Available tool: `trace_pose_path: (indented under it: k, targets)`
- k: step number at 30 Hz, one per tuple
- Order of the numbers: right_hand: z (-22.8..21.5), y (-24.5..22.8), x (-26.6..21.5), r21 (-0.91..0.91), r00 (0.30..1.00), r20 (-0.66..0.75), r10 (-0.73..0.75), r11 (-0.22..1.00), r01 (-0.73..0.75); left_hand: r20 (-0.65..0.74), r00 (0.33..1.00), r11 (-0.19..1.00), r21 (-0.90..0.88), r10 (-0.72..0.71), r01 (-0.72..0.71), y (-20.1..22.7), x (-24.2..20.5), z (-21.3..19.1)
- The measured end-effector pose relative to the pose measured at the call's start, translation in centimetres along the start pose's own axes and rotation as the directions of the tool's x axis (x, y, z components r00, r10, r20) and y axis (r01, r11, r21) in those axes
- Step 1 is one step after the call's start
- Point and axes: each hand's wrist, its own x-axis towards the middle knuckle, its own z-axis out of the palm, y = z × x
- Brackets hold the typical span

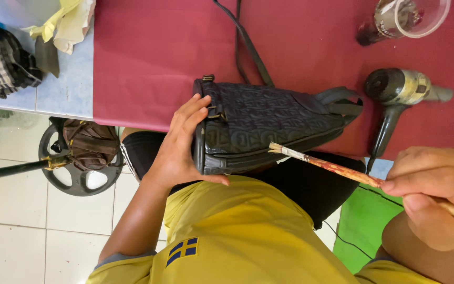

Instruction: The person paints the edges of a black handbag with a brush, then uses a heat gun to dry the painted area. They rotate the bag to inspect it and continue painting other edges.

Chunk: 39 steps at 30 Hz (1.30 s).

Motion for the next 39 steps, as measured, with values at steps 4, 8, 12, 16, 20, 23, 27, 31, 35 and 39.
trace_pose_path:
  k: [4, 8, 12, 16, 20, 23, 27, 31, 35, 39]
  targets:
    - [-0.6, 0.5, -0.3, 0.003, 1.0, 0.008, 0.0, 1.0, 0.0, -0.011, 1.0, 1.0, 0.008, 0.025, -0.025, -0.2, -0.1, 0.0]
    - [-0.5, 0.5, -0.7, 0.012, 0.999, -0.038, 0.01, 1.0, -0.01, -0.009, 0.999, 0.999, -0.018, 0.039, -0.039, -0.3, -0.2, 0.0]
    - [-0.1, 0.6, -1.4, -0.017, 0.989, -0.141, 0.042, 0.999, -0.044, -0.02, 0.999, 0.999, -0.009, 0.034, -0.034, -0.4, -0.3, 0.0]
    - [-0.2, 1.2, -2.7, 0.006, 0.971, -0.216, 0.101, 0.995, -0.103, -0.034, 0.999, 0.999, -0.018, 0.027, -0.028, -0.5, -0.4, 0.0]
    - [-0.5, 1.5, -3.4, 0.035, 0.957, -0.253, 0.142, 0.99, -0.138, -0.031, 0.998, 0.999, 0.004, 0.052, -0.052, -0.6, -0.4, 0.0]
    - [-1.0, 2.0, -4.0, 0.012, 0.958, -0.251, 0.14, 0.99, -0.142, -0.024, 0.998, 0.999, -0.014, 0.05, -0.05, -0.6, -0.4, -0.1]
    - [-1.3, 2.6, -5.0, 0.02, 0.939, -0.292, 0.184, 0.982, -0.187, -0.033, 0.999, 0.999, -0.02, 0.032, -0.032, -0.7, -0.5, -0.1]
    - [-1.8, 3.6, -6.1, 0.051, 0.922, -0.322, 0.215, 0.976, -0.21, -0.034, 0.999, 1.0, -0.016, 0.012, -0.013, -0.5, -0.6, -0.2]
    - [-1.8, 3.9, -5.9, 0.049, 0.906, -0.359, 0.225, 0.974, -0.223, -0.022, 1.0, 1.0, -0.011, 0.012, -0.012, -0.5, -0.6, -0.3]
    - [-2.0, 4.5, -6.1, 0.05, 0.891, -0.384, 0.24, 0.97, -0.239, -0.028, 0.999, 1.0, -0.012, 0.021, -0.022, -0.4, -0.4, -0.4]
